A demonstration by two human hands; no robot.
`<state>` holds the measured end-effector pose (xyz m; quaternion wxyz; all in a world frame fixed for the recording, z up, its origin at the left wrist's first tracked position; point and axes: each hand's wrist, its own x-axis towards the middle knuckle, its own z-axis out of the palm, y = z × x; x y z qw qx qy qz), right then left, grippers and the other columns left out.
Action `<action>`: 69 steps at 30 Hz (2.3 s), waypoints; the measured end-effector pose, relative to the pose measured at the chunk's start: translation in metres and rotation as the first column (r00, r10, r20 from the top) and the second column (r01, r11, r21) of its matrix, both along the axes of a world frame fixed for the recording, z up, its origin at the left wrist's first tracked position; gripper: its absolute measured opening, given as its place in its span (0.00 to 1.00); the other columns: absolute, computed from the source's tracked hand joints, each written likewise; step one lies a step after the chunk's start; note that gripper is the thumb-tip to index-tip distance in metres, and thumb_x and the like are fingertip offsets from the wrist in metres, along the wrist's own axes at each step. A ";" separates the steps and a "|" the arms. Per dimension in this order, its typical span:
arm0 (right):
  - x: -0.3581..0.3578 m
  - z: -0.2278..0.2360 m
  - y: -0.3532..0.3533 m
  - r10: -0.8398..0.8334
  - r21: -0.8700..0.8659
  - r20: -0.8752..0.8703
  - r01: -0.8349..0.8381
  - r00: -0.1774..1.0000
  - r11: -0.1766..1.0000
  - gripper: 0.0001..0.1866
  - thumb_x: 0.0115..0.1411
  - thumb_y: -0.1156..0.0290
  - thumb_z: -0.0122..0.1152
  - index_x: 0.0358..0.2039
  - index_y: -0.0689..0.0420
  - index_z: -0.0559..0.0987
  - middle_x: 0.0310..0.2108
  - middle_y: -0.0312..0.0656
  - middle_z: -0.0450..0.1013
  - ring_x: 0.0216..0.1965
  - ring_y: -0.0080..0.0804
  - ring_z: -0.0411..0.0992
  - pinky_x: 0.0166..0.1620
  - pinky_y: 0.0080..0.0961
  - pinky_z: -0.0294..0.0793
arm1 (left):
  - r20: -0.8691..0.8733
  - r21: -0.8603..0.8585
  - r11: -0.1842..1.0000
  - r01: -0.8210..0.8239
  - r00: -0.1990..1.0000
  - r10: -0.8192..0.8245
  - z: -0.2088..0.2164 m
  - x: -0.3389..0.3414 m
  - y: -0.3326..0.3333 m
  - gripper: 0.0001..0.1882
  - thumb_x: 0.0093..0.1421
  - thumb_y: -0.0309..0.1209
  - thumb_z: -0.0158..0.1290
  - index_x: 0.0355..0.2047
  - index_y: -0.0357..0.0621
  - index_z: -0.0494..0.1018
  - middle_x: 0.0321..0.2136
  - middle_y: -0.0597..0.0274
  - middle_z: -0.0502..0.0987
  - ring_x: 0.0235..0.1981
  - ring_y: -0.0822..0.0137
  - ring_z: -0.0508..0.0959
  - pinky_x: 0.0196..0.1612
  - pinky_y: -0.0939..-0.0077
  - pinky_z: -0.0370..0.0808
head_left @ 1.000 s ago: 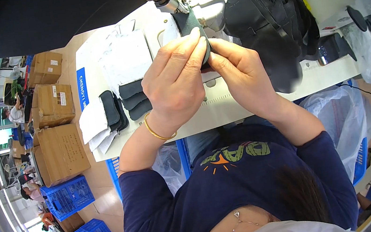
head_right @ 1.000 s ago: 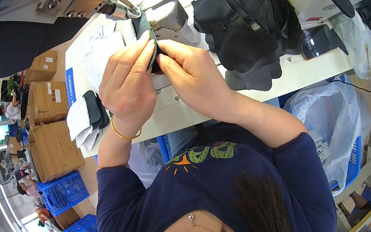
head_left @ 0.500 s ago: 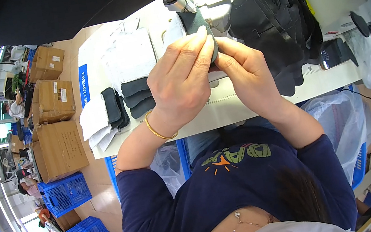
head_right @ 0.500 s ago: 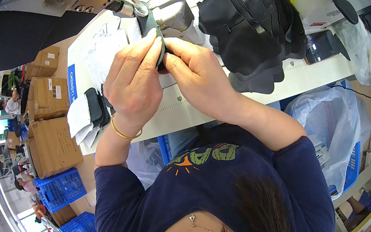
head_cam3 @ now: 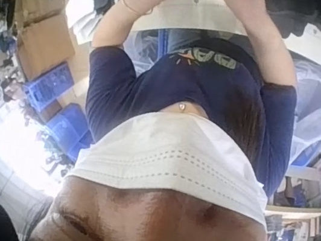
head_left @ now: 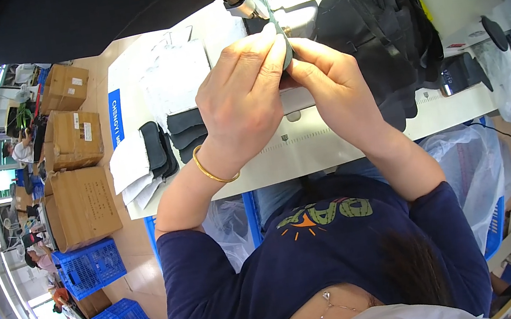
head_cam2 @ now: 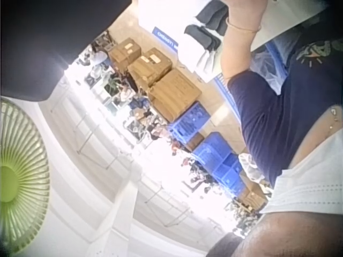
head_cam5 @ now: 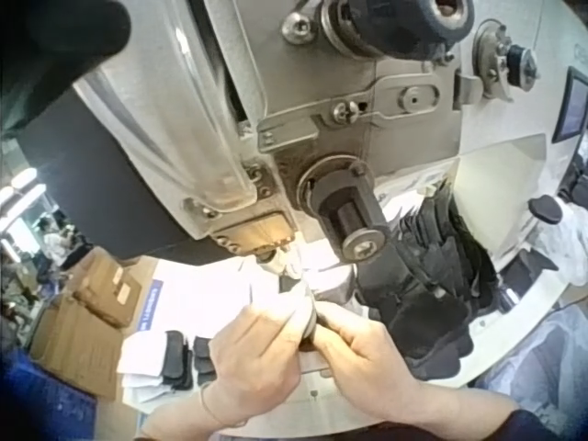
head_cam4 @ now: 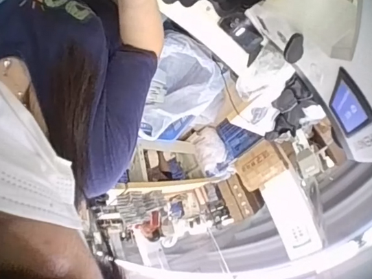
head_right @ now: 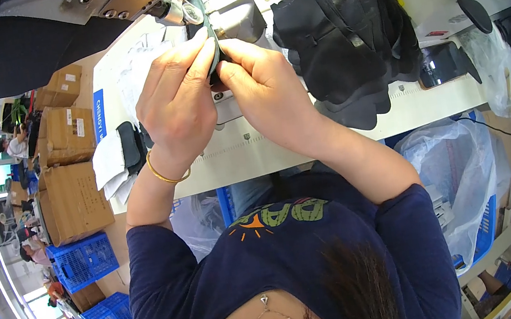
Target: Stitching together pieces of fabric for shoe components using a sewing machine.
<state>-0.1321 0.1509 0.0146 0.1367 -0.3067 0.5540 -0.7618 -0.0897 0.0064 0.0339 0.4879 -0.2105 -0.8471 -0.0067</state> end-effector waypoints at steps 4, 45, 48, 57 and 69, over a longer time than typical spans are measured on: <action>-0.002 0.002 -0.003 -0.014 -0.052 0.044 0.017 0.999 0.999 0.13 0.66 0.78 0.46 0.45 0.68 0.76 0.33 0.40 0.77 0.36 0.20 0.72 0.41 0.21 0.74 | -0.015 -0.009 1.000 -0.014 1.000 0.014 -0.001 -0.004 -0.002 0.17 0.40 0.20 0.57 0.35 0.34 0.80 0.33 0.56 0.80 0.35 0.60 0.81 0.34 0.72 0.80; 0.016 0.001 -0.009 0.113 -0.094 0.240 -0.092 0.964 0.991 0.25 0.60 0.84 0.46 0.60 0.70 0.67 0.56 0.46 0.71 0.57 0.26 0.68 0.59 0.21 0.66 | -0.058 0.063 0.998 -0.008 0.998 0.012 -0.017 0.001 -0.003 0.22 0.36 0.19 0.56 0.37 0.30 0.81 0.36 0.52 0.81 0.36 0.57 0.81 0.39 0.68 0.81; 0.020 0.004 -0.010 0.128 -0.099 0.275 -0.104 0.953 0.990 0.25 0.61 0.83 0.46 0.60 0.70 0.67 0.56 0.44 0.71 0.56 0.23 0.67 0.57 0.19 0.66 | -0.055 0.066 0.998 0.014 0.998 -0.010 -0.017 -0.001 -0.008 0.24 0.34 0.21 0.57 0.37 0.31 0.81 0.36 0.53 0.81 0.36 0.58 0.80 0.38 0.69 0.81; 0.026 0.000 -0.019 0.174 -0.186 0.262 -0.127 0.949 0.974 0.22 0.67 0.65 0.44 0.57 0.65 0.65 0.41 0.41 0.69 0.44 0.23 0.64 0.48 0.23 0.66 | -0.052 0.065 0.997 0.039 0.998 -0.035 -0.014 -0.007 -0.013 0.22 0.37 0.23 0.59 0.38 0.33 0.81 0.37 0.56 0.80 0.34 0.60 0.80 0.34 0.72 0.79; 0.024 0.006 -0.023 0.148 -0.096 0.187 -0.132 0.971 0.987 0.32 0.70 0.57 0.43 0.65 0.69 0.57 0.51 0.49 0.69 0.54 0.31 0.65 0.57 0.27 0.64 | -0.072 0.038 0.999 0.038 0.997 -0.036 -0.010 -0.014 -0.019 0.20 0.40 0.23 0.60 0.38 0.33 0.80 0.34 0.58 0.79 0.33 0.61 0.79 0.32 0.74 0.78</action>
